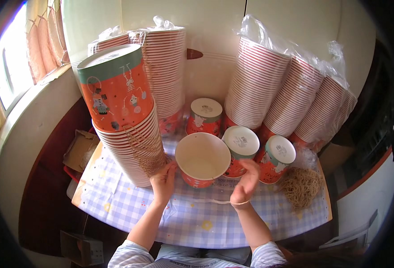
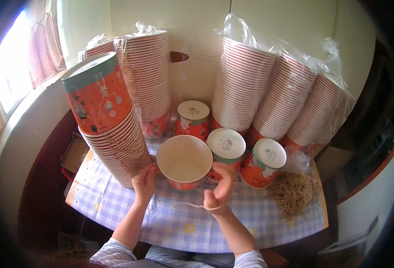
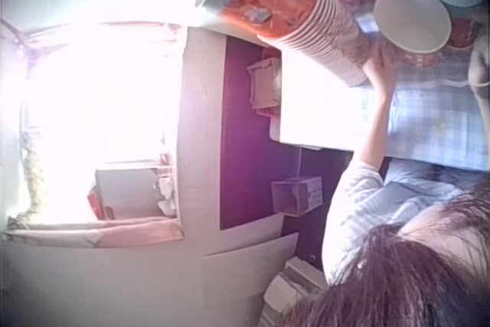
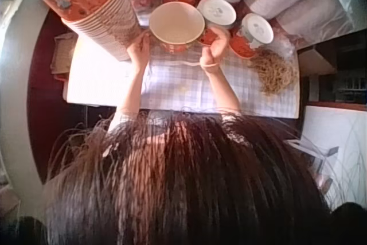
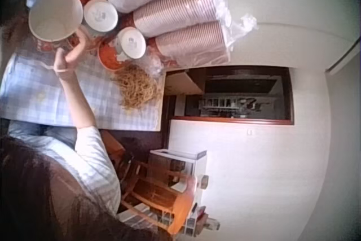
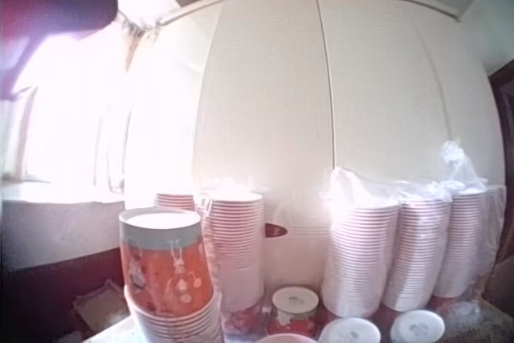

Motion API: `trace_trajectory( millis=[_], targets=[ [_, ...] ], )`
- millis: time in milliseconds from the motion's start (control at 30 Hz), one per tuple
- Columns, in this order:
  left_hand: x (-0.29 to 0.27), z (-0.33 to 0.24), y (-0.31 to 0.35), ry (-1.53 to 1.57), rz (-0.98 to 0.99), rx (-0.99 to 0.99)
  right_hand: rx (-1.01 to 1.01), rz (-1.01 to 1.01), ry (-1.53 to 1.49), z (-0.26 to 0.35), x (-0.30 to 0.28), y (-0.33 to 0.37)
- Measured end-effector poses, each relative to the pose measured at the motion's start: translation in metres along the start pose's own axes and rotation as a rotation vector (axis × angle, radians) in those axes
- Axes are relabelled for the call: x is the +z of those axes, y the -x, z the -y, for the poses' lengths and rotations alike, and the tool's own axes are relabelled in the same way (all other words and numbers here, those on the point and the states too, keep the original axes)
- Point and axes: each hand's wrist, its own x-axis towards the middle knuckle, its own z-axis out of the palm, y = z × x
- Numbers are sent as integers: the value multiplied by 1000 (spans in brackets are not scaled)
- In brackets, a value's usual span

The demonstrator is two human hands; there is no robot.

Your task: Attaching strings to paper buckets and stacking them on a table.

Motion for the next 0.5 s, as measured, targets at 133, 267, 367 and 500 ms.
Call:
trace_trajectory(
  millis=[133,267,367,500],
  targets=[
    [-4,8,1,-76,43,49,-52,538,281,16,11,-8],
    [-3,0,-7,-74,111,85,-154,689,380,17,20,-2],
    [-3,-6,-6,-311,169,284,-209,730,518,18,23,-1],
    [0,-16,-1,-352,215,387,-188,718,597,13,25,6]
  ],
)
